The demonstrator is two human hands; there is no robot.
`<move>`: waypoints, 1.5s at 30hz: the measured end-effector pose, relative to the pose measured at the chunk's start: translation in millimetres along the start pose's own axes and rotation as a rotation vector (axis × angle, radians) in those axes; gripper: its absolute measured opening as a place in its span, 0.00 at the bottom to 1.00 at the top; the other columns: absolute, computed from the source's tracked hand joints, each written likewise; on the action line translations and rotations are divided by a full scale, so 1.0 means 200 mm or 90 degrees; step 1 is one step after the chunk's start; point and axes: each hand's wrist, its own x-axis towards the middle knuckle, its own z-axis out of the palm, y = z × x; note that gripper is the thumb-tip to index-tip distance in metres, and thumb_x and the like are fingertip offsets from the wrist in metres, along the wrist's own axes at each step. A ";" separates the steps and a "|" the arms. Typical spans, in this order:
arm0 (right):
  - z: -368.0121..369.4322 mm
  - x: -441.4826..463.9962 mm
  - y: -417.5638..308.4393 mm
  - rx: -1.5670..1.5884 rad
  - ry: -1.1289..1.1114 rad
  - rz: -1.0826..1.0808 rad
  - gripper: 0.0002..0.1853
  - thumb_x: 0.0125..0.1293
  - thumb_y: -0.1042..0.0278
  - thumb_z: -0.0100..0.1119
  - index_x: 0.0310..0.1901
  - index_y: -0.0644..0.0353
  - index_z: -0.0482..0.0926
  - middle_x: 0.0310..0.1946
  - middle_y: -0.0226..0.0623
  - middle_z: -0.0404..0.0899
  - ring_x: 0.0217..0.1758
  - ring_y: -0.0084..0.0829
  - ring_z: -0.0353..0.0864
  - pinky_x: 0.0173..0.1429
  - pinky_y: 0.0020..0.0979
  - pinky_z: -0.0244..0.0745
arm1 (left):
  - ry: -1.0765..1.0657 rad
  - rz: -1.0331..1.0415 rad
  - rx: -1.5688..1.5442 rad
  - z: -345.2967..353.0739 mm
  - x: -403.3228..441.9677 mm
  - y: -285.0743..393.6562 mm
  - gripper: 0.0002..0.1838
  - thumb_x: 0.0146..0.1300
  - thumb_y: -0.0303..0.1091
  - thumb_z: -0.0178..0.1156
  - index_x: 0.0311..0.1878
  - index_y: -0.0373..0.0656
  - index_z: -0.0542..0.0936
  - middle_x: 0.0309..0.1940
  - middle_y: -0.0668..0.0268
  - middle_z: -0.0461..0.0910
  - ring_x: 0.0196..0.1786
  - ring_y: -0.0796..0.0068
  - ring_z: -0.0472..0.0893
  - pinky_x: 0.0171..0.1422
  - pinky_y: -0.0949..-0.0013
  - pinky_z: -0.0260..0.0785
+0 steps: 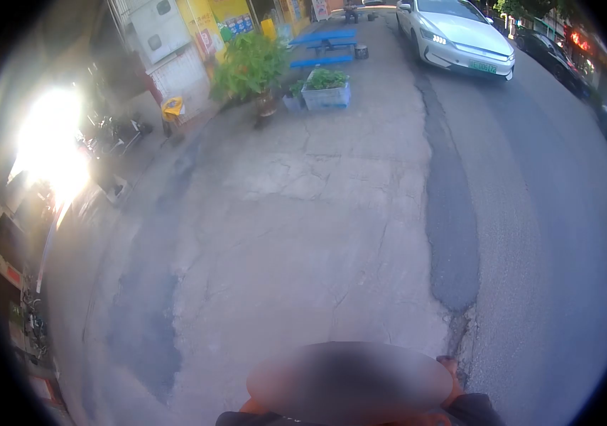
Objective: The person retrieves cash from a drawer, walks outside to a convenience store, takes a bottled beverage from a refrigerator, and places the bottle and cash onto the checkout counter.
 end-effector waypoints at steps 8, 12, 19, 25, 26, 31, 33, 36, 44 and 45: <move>0.21 1.07 -2.32 0.184 -0.039 -0.309 0.14 0.55 0.67 0.60 0.38 0.70 0.81 0.28 0.38 0.81 0.33 0.28 0.77 0.39 0.31 0.71 | -0.082 -0.075 -0.217 -0.64 0.70 -0.31 0.10 0.50 0.38 0.54 0.28 0.45 0.82 0.31 0.59 0.82 0.40 0.61 0.81 0.44 0.56 0.74; 0.45 1.34 -2.37 0.067 -0.024 -0.321 0.14 0.54 0.66 0.60 0.36 0.70 0.81 0.28 0.41 0.81 0.32 0.30 0.78 0.38 0.32 0.71 | -0.169 -0.129 -0.259 -0.94 1.40 -0.89 0.11 0.50 0.38 0.54 0.30 0.46 0.83 0.32 0.57 0.81 0.40 0.59 0.82 0.46 0.56 0.74; 0.65 1.79 -1.99 0.020 0.120 0.240 0.14 0.53 0.64 0.57 0.37 0.64 0.81 0.32 0.42 0.81 0.32 0.32 0.80 0.34 0.36 0.73 | 0.242 -0.337 -0.525 -2.77 3.32 -1.46 0.18 0.62 0.41 0.48 0.45 0.38 0.78 0.45 0.50 0.78 0.52 0.51 0.76 0.56 0.53 0.67; 0.67 2.40 -2.59 -0.455 -0.188 0.084 0.13 0.55 0.65 0.58 0.38 0.65 0.80 0.32 0.42 0.81 0.32 0.33 0.80 0.33 0.36 0.74 | 0.412 -0.171 -0.462 -3.60 4.35 -1.57 0.18 0.53 0.41 0.57 0.42 0.38 0.81 0.38 0.50 0.81 0.44 0.50 0.79 0.50 0.59 0.71; 0.67 2.59 -2.74 -0.469 -0.195 0.061 0.13 0.55 0.65 0.58 0.38 0.65 0.80 0.32 0.41 0.80 0.32 0.33 0.80 0.33 0.36 0.74 | 0.381 -0.184 -0.439 -3.67 4.47 -1.57 0.18 0.53 0.41 0.57 0.42 0.38 0.81 0.38 0.50 0.81 0.45 0.50 0.79 0.50 0.59 0.71; 0.60 3.70 -3.89 0.062 -0.004 0.158 0.13 0.57 0.66 0.58 0.39 0.66 0.80 0.32 0.41 0.80 0.32 0.33 0.79 0.33 0.36 0.74 | 0.241 -0.190 -0.234 -3.06 4.94 -1.84 0.10 0.51 0.35 0.57 0.32 0.42 0.82 0.29 0.54 0.80 0.41 0.55 0.80 0.47 0.56 0.72; 0.56 4.21 -4.50 0.185 0.014 0.031 0.12 0.56 0.69 0.59 0.39 0.68 0.80 0.30 0.40 0.79 0.31 0.33 0.78 0.31 0.34 0.72 | -0.008 -0.043 -0.094 -3.23 4.90 -1.83 0.10 0.51 0.35 0.53 0.24 0.42 0.82 0.29 0.57 0.82 0.34 0.50 0.80 0.41 0.52 0.72; 0.59 4.88 -5.54 0.169 0.038 -0.167 0.15 0.57 0.66 0.58 0.43 0.68 0.80 0.34 0.43 0.81 0.37 0.35 0.78 0.43 0.35 0.71 | -0.065 -0.311 -0.355 -3.55 5.00 -1.74 0.09 0.50 0.32 0.55 0.30 0.43 0.84 0.31 0.56 0.82 0.40 0.55 0.82 0.46 0.53 0.74; 1.01 5.82 -6.85 -0.018 0.011 -0.394 0.16 0.56 0.64 0.59 0.41 0.69 0.81 0.33 0.45 0.82 0.37 0.34 0.79 0.45 0.33 0.71 | -0.077 -0.085 -0.189 -4.43 6.44 -2.35 0.11 0.52 0.36 0.54 0.30 0.43 0.83 0.34 0.54 0.81 0.42 0.54 0.81 0.47 0.53 0.73; 1.07 5.93 -6.76 -0.041 -0.007 -0.335 0.17 0.55 0.64 0.60 0.41 0.69 0.81 0.34 0.46 0.82 0.38 0.35 0.80 0.46 0.34 0.71 | -0.049 0.028 -0.127 -4.49 6.64 -2.47 0.11 0.53 0.37 0.53 0.28 0.43 0.83 0.33 0.55 0.81 0.40 0.53 0.81 0.47 0.52 0.73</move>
